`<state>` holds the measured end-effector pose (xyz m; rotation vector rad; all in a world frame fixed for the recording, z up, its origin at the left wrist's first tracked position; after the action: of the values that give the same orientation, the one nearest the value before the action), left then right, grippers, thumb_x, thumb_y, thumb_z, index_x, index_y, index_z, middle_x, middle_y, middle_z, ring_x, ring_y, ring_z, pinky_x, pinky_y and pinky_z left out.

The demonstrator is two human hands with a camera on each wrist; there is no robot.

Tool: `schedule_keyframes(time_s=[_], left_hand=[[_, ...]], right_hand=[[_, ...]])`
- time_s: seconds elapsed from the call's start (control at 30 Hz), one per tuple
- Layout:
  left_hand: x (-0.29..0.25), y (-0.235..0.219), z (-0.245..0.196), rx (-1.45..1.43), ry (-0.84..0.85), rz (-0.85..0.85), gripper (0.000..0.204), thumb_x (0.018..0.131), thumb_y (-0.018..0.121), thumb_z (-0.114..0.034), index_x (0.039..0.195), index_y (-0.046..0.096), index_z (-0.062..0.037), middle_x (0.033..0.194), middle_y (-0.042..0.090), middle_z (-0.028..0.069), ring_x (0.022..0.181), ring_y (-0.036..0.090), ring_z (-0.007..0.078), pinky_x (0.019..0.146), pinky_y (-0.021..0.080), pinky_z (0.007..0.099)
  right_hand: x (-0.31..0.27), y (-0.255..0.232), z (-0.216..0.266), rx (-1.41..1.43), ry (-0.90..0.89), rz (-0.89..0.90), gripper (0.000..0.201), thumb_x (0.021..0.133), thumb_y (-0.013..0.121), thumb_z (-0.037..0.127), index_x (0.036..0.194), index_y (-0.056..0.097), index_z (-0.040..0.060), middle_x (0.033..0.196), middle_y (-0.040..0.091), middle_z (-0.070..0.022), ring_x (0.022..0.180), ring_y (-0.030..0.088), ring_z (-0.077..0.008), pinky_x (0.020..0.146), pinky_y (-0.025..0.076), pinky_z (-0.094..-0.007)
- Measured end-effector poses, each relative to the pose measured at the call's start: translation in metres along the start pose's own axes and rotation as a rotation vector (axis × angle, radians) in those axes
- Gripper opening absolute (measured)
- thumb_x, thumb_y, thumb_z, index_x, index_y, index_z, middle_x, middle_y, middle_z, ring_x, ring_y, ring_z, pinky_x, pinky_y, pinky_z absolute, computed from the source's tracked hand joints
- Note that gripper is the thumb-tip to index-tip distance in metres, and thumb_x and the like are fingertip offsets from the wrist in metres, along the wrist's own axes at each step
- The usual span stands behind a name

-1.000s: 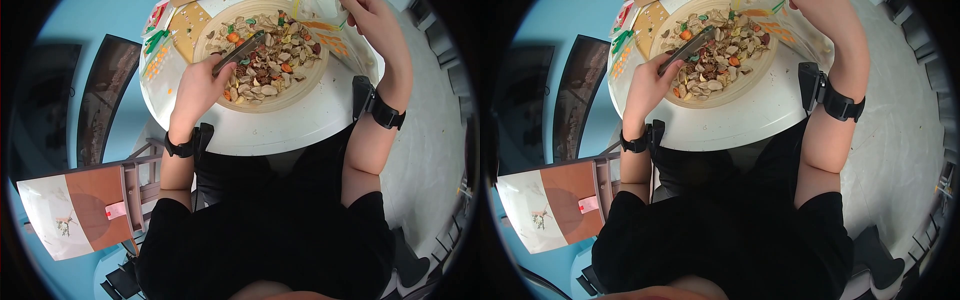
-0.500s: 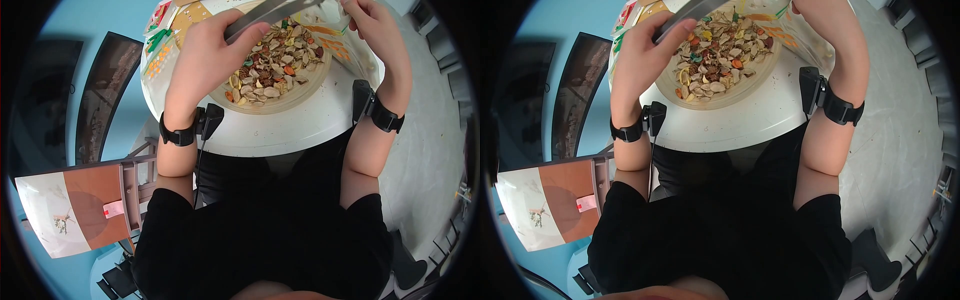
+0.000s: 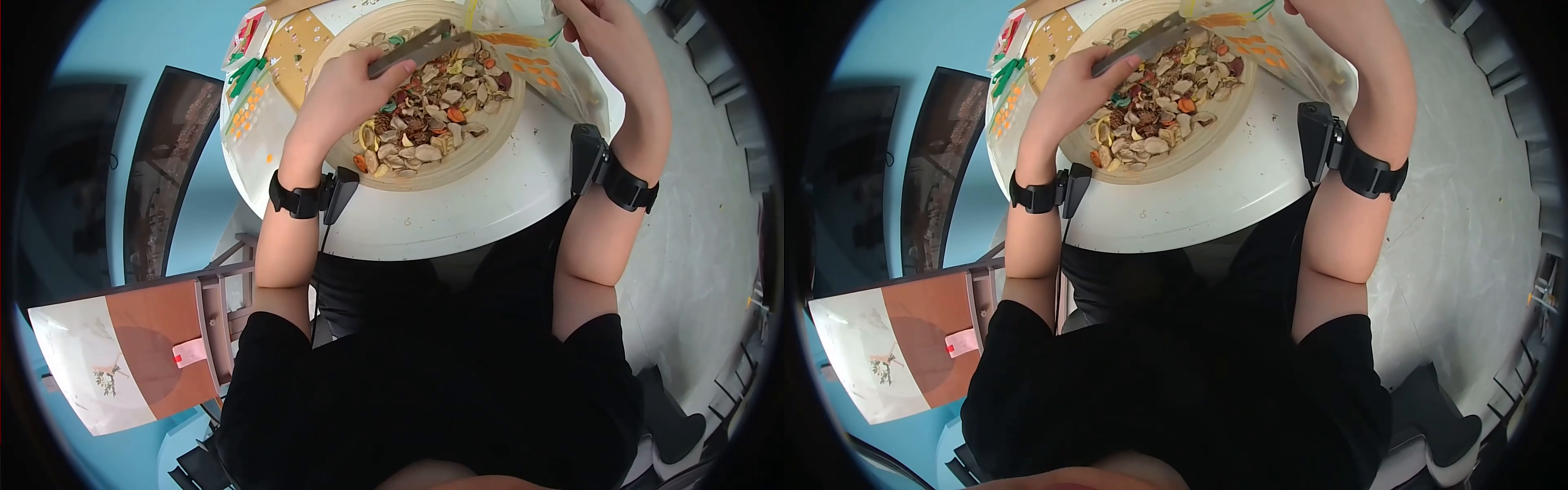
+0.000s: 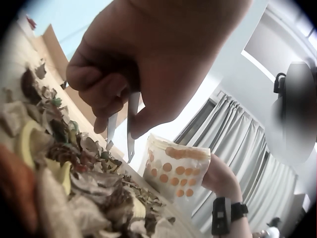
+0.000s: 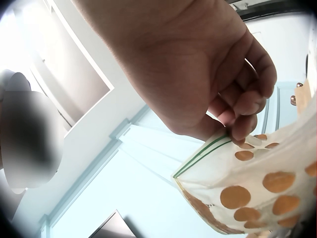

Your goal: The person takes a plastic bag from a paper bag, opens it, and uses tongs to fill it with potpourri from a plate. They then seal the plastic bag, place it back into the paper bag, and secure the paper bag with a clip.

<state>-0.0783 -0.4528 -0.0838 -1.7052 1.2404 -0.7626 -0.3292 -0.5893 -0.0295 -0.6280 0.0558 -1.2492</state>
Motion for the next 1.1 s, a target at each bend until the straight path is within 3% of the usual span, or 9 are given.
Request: schedule_keyframes(time_s=[0.1, 0.2, 0.5, 0.6, 0.8, 0.9, 1.03, 1.07, 1.1], left_hand=[[-0.006, 0.007, -0.002, -0.046, 0.074, 0.009, 0.051, 0.094, 0.07, -0.047, 0.102, 0.071, 0.0029, 0.07, 0.063, 0.0113, 0.064, 0.055, 0.0198, 0.063, 0.045, 0.0345], [-0.018, 0.001, -0.003, 0.067, 0.136, -0.086, 0.043, 0.094, 0.07, -0.043, 0.096, 0.072, -0.0001, 0.07, 0.067, 0.0176, 0.067, 0.067, 0.0334, 0.066, 0.051, 0.0402], [-0.029, 0.004, 0.012, 0.03, 0.083, -0.032, 0.036, 0.096, 0.069, -0.034, 0.091, 0.069, 0.0023, 0.061, 0.057, 0.0204, 0.059, 0.059, 0.0393, 0.059, 0.046, 0.0431], [-0.029, 0.003, 0.017, 0.015, 0.099, -0.047, 0.037, 0.096, 0.069, -0.033, 0.091, 0.069, 0.0031, 0.06, 0.058, 0.0191, 0.057, 0.059, 0.0353, 0.057, 0.045, 0.0416], [-0.039, -0.022, 0.016, -0.064, 0.079, -0.117, 0.035, 0.097, 0.071, -0.032, 0.093, 0.072, 0.0023, 0.059, 0.057, 0.0105, 0.051, 0.051, 0.0162, 0.053, 0.041, 0.0338], [-0.045, -0.054, 0.006, -0.053, 0.071, -0.212, 0.034, 0.097, 0.072, -0.032, 0.094, 0.073, 0.0014, 0.059, 0.057, 0.0073, 0.052, 0.047, 0.011, 0.051, 0.038, 0.0303], [-0.043, -0.08, -0.035, -0.177, 0.224, -0.258, 0.037, 0.096, 0.072, -0.036, 0.091, 0.072, 0.0008, 0.058, 0.057, 0.0042, 0.052, 0.048, 0.0091, 0.05, 0.037, 0.0278], [-0.037, -0.075, -0.039, -0.101, 0.25, -0.207, 0.038, 0.098, 0.071, -0.035, 0.104, 0.072, 0.0026, 0.073, 0.063, 0.0, 0.069, 0.052, 0.004, 0.062, 0.042, 0.0231], [-0.036, -0.072, -0.044, -0.083, 0.221, -0.192, 0.038, 0.098, 0.071, -0.035, 0.104, 0.072, 0.0024, 0.073, 0.064, 0.0003, 0.07, 0.053, 0.0041, 0.062, 0.043, 0.0233]], right_hand=[[-0.002, -0.003, 0.006, -0.024, 0.05, 0.0, 0.033, 0.094, 0.059, 0.024, 0.074, 0.064, -0.0017, 0.065, 0.061, -0.0036, 0.062, 0.054, -0.0118, 0.059, 0.043, -0.0301], [0.002, 0.0, 0.001, -0.015, 0.031, 0.033, 0.033, 0.094, 0.059, 0.024, 0.074, 0.064, -0.002, 0.065, 0.061, -0.0038, 0.062, 0.054, -0.0118, 0.059, 0.043, -0.0301], [0.001, 0.002, 0.005, -0.017, 0.033, 0.029, 0.033, 0.095, 0.059, 0.023, 0.074, 0.065, -0.0022, 0.065, 0.061, -0.0037, 0.062, 0.055, -0.0117, 0.059, 0.044, -0.03], [-0.002, 0.002, 0.009, 0.021, -0.041, 0.029, 0.033, 0.094, 0.06, 0.023, 0.075, 0.065, -0.0023, 0.066, 0.061, -0.0038, 0.062, 0.054, -0.0118, 0.059, 0.044, -0.03], [-0.003, 0.005, 0.01, 0.019, -0.041, 0.014, 0.033, 0.094, 0.06, 0.024, 0.075, 0.064, -0.0026, 0.067, 0.061, -0.0044, 0.063, 0.055, -0.012, 0.059, 0.044, -0.0303], [-0.001, 0.007, 0.009, -0.031, 0.033, 0.02, 0.033, 0.095, 0.06, 0.024, 0.075, 0.064, -0.0027, 0.067, 0.061, -0.0047, 0.063, 0.055, -0.0124, 0.059, 0.044, -0.0304], [0.0, 0.01, 0.01, -0.041, 0.017, 0.02, 0.034, 0.096, 0.059, 0.024, 0.075, 0.064, -0.0033, 0.066, 0.061, -0.0048, 0.063, 0.055, -0.0128, 0.059, 0.044, -0.0308], [0.0, 0.011, 0.011, -0.04, 0.007, 0.029, 0.035, 0.096, 0.059, 0.024, 0.075, 0.064, -0.0034, 0.066, 0.061, -0.0048, 0.063, 0.055, -0.0128, 0.059, 0.044, -0.0308], [-0.001, 0.013, 0.012, -0.038, -0.002, 0.04, 0.035, 0.096, 0.059, 0.024, 0.075, 0.064, -0.0036, 0.066, 0.06, -0.0047, 0.063, 0.055, -0.0128, 0.059, 0.044, -0.0309]])
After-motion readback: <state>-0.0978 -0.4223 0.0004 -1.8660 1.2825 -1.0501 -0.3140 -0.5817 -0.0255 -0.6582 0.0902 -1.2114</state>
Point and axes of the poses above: each hand's wrist, its own x-axis towards the middle knuckle, its own y-axis out of the palm, z = x × y, the point moved 10 cm from there along x, towards the middle knuckle
